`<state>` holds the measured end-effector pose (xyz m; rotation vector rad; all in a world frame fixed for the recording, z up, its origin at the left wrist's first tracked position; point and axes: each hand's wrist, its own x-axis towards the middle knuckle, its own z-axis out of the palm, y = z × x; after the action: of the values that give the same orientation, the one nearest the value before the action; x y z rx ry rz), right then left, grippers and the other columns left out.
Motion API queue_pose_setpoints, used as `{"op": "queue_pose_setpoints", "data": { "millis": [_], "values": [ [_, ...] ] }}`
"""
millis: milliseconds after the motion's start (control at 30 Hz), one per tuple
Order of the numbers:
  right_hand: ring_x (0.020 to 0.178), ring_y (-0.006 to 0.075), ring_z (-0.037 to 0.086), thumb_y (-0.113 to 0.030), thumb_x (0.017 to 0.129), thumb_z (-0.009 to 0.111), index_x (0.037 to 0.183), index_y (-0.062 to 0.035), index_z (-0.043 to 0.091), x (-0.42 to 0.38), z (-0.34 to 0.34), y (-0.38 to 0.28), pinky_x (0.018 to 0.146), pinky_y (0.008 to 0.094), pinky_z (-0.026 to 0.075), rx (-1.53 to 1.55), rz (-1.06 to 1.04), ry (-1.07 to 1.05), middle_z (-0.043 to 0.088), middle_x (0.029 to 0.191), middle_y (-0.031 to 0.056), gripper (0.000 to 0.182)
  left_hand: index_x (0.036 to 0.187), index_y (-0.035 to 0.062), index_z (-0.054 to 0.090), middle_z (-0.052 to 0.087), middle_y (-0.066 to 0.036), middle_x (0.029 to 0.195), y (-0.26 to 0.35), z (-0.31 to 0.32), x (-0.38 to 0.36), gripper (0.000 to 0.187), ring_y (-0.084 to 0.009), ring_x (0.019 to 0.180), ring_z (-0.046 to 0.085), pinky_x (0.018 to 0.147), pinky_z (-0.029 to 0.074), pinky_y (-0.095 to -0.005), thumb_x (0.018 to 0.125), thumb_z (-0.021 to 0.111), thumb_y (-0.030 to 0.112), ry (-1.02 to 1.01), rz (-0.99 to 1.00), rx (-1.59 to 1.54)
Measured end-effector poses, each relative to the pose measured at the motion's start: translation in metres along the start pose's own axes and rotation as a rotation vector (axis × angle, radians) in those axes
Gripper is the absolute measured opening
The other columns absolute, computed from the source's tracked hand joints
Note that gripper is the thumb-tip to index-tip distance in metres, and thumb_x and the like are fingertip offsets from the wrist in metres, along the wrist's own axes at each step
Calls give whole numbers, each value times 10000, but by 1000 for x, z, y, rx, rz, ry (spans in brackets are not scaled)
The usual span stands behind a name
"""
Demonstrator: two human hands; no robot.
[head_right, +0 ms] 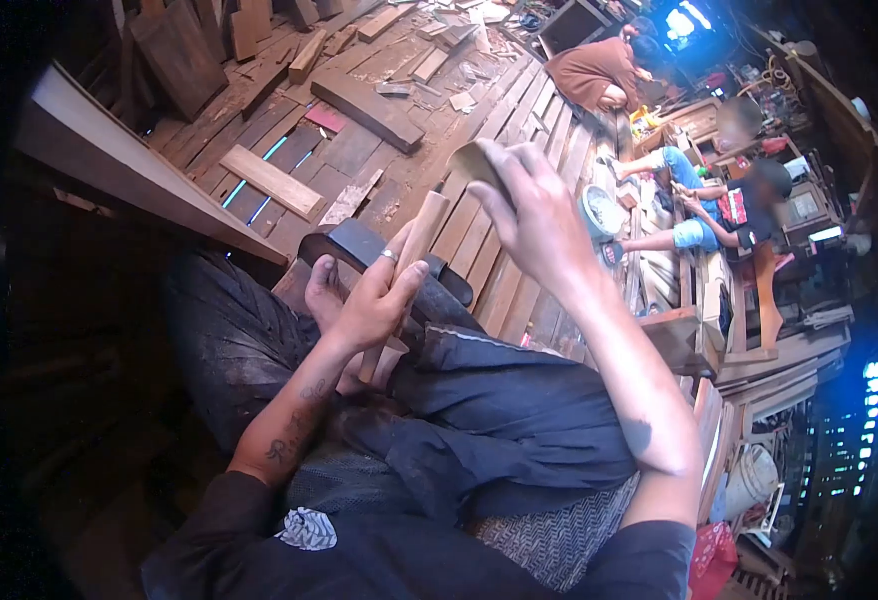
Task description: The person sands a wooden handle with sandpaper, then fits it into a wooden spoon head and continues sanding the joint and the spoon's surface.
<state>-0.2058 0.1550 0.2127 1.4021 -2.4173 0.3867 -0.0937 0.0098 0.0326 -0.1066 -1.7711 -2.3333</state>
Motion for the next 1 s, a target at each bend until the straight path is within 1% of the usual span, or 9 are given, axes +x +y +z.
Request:
{"op": "queue_pose_setpoints", "data": {
  "millis": [167, 267, 367, 433, 567, 633, 800, 900, 1000],
  "values": [
    [1014, 429, 719, -239, 999, 742, 1397, -21, 616, -15, 14, -8, 849, 492, 595, 61, 12, -167, 676, 1120, 202, 471, 1668, -20, 322, 539, -244, 1582, 4, 5, -5, 684, -232, 1437, 530, 1193, 380, -346, 1092, 601, 222, -32, -27, -22],
    [1001, 431, 721, -256, 1001, 739, 1401, -28, 613, -15, 17, 4, 839, 494, 601, 20, 80, -181, 674, 1122, 203, 478, 1675, -13, 315, 542, -223, 1588, 10, 2, -5, 698, -207, 1425, 533, 1182, 388, -332, 1085, 614, 207, -17, -39, -28],
    [989, 432, 723, -270, 1007, 729, 1403, -26, 611, -11, 19, -10, 835, 499, 606, 57, -23, -128, 673, 1119, 204, 480, 1676, -11, 318, 550, -207, 1585, 12, 4, -7, 697, -202, 1419, 534, 1181, 386, -330, 1080, 620, 190, -16, -65, -25],
    [959, 412, 708, -242, 993, 750, 1416, -38, 614, -14, 18, -9, 812, 474, 590, 72, 28, -142, 670, 1109, 199, 489, 1676, -8, 324, 572, -191, 1560, 14, 4, -7, 687, -186, 1377, 556, 1153, 405, -318, 1080, 617, 170, -11, -66, 4],
    [954, 395, 705, -249, 966, 778, 1413, -57, 630, -14, 15, 0, 815, 461, 592, 27, -48, -65, 675, 1110, 180, 508, 1707, 96, 308, 608, 16, 966, 23, 2, -4, 658, -24, 683, 467, 557, 383, -199, 1119, 577, 217, 0, -30, -35],
    [983, 390, 711, -252, 941, 799, 1405, -87, 644, -7, 11, -10, 838, 457, 602, 33, -101, -36, 677, 1108, 164, 517, 1709, 110, 307, 589, 9, 957, 23, 8, -8, 623, -24, 660, 466, 546, 386, -192, 1141, 526, 243, -28, -92, -70],
    [1007, 386, 712, -243, 931, 805, 1404, -127, 652, -11, 13, 5, 848, 459, 606, 63, -25, -50, 676, 1127, 158, 510, 1712, 153, 310, 565, 3, 918, 29, 5, -8, 576, -31, 591, 474, 523, 422, -185, 1170, 440, 299, -7, -166, -168],
    [1036, 388, 708, -233, 931, 803, 1411, -119, 644, -9, 11, 8, 879, 456, 605, 82, -85, -23, 667, 1155, 162, 519, 1709, 133, 311, 579, -5, 933, 28, 10, -8, 577, -29, 597, 491, 519, 419, -189, 1171, 445, 290, -18, -147, -182],
    [1060, 389, 702, -218, 933, 798, 1425, -112, 625, -10, 8, 13, 898, 448, 600, 174, -49, -74, 661, 1171, 160, 532, 1701, 109, 321, 582, -6, 940, 18, 9, -8, 581, -34, 603, 501, 517, 422, -191, 1168, 462, 290, -24, -114, -216]
  ]
}}
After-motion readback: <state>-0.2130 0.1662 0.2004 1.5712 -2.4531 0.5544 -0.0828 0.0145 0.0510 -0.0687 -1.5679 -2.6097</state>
